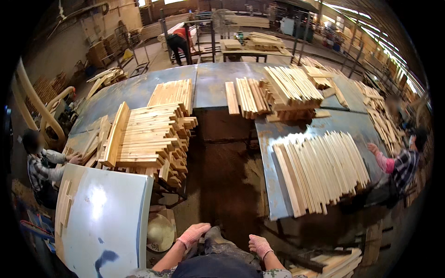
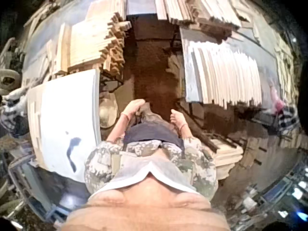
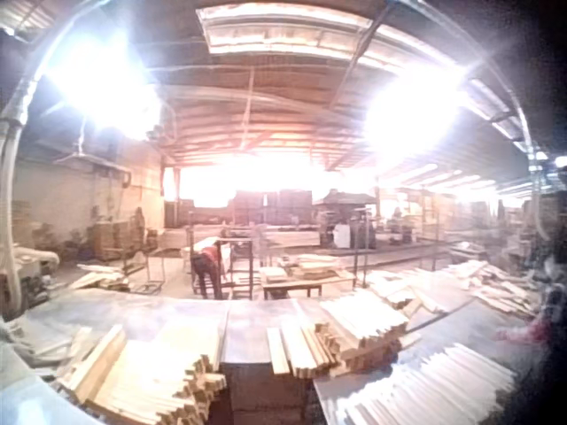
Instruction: The person gathers stacks of light-colored wooden planks from a metal table and moves them to a conveyor belt. They repeatedly pick up bundles of planks, walk to the conveyor, and place them onto the belt, then return to the table to repeat the process.
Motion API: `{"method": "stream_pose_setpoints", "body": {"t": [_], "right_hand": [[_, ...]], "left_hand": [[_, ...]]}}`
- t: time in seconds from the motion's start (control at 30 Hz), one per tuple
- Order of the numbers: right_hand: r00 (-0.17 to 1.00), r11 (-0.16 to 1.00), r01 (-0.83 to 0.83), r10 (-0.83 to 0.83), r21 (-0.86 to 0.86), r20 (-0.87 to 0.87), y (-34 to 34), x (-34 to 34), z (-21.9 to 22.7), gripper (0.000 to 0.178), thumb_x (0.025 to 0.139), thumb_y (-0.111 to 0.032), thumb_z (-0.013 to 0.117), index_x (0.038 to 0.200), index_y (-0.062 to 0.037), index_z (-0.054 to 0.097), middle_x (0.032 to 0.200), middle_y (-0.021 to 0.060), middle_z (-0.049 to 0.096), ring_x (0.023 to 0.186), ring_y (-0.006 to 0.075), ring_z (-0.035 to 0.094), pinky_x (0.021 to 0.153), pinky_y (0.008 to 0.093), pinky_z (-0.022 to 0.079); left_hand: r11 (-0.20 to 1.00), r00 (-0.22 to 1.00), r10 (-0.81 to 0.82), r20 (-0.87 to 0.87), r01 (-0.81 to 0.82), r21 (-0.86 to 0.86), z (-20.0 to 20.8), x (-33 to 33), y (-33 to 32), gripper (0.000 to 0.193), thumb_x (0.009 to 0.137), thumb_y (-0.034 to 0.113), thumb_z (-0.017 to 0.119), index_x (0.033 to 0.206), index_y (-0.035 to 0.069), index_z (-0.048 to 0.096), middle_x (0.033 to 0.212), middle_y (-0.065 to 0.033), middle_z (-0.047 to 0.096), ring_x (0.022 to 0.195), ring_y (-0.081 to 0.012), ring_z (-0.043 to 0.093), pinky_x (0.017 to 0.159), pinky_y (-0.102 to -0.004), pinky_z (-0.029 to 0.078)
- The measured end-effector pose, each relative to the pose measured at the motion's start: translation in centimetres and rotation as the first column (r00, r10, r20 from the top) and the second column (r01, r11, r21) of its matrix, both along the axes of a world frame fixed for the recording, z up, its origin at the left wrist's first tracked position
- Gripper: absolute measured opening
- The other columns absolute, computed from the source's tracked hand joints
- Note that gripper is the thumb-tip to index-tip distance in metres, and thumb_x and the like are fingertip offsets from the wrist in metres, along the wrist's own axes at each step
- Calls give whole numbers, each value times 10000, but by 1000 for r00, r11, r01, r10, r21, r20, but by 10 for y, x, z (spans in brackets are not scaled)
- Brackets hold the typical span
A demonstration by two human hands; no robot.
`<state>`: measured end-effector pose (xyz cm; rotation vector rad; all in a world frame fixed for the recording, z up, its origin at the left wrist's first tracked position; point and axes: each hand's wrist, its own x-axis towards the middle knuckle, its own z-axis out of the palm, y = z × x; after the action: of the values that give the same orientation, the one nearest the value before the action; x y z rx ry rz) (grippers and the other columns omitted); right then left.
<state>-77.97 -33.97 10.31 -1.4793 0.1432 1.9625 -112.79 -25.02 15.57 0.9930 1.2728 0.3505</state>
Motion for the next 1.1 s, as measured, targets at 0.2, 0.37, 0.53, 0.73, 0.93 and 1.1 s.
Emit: {"method": "stream_pose_setpoints", "body": {"t": [0.2,0.37,0.53,0.73,0.93,1.1], "right_hand": [[964,976,-130,84,174,252,170,11,16,217,1029,-324,670,920,-151,598,777,10,574,681,200,578,624,346,496],[974,945,-202,167,256,153,299,5,0,232,1013,-346,710,1063,-132,636,842,-24,546,690,122,514,608,293,451],[752,848,-404,95,342,653,472,30,-2,650,1001,-415,695,1497,-27,535,1230,112,655,1133,246,627,969,381,517],[61,790,-605,-84,104,995,705,101,-1,856,1005,-523,600,1652,-36,322,1613,268,448,1477,430,435,1244,472,333],[153,947,-319,98,-45,983,852,168,-21,805,1055,-557,513,1665,-78,299,1633,303,400,1491,453,416,1230,475,353],[114,952,-295,116,-78,987,886,206,-80,855,1047,-619,492,1684,-106,244,1644,274,406,1505,443,408,1215,469,366]], "left_hand": [[888,918,-322,-232,378,261,62,34,190,758,1021,565,581,1513,-11,546,1566,-190,557,1474,-334,496,1219,-381,377],[970,979,-200,49,190,154,65,55,274,658,1017,476,665,1494,28,589,1489,-155,638,1369,-268,597,1145,-343,448],[981,979,-185,85,178,79,32,65,363,598,1027,421,679,1464,18,620,1436,-128,673,1319,-225,616,1129,-332,452],[1000,996,25,83,-26,1,-8,104,536,535,1044,328,678,1456,-9,618,1404,-133,682,1322,-221,615,1136,-353,457],[942,951,300,75,-283,-180,-99,163,688,788,1005,340,718,1616,-30,385,1604,-181,505,1449,-289,504,1214,-383,375],[918,921,389,-4,-388,-79,-154,220,806,654,975,265,741,1520,-12,509,1370,-107,642,1174,-216,614,1046,-345,472]]}}
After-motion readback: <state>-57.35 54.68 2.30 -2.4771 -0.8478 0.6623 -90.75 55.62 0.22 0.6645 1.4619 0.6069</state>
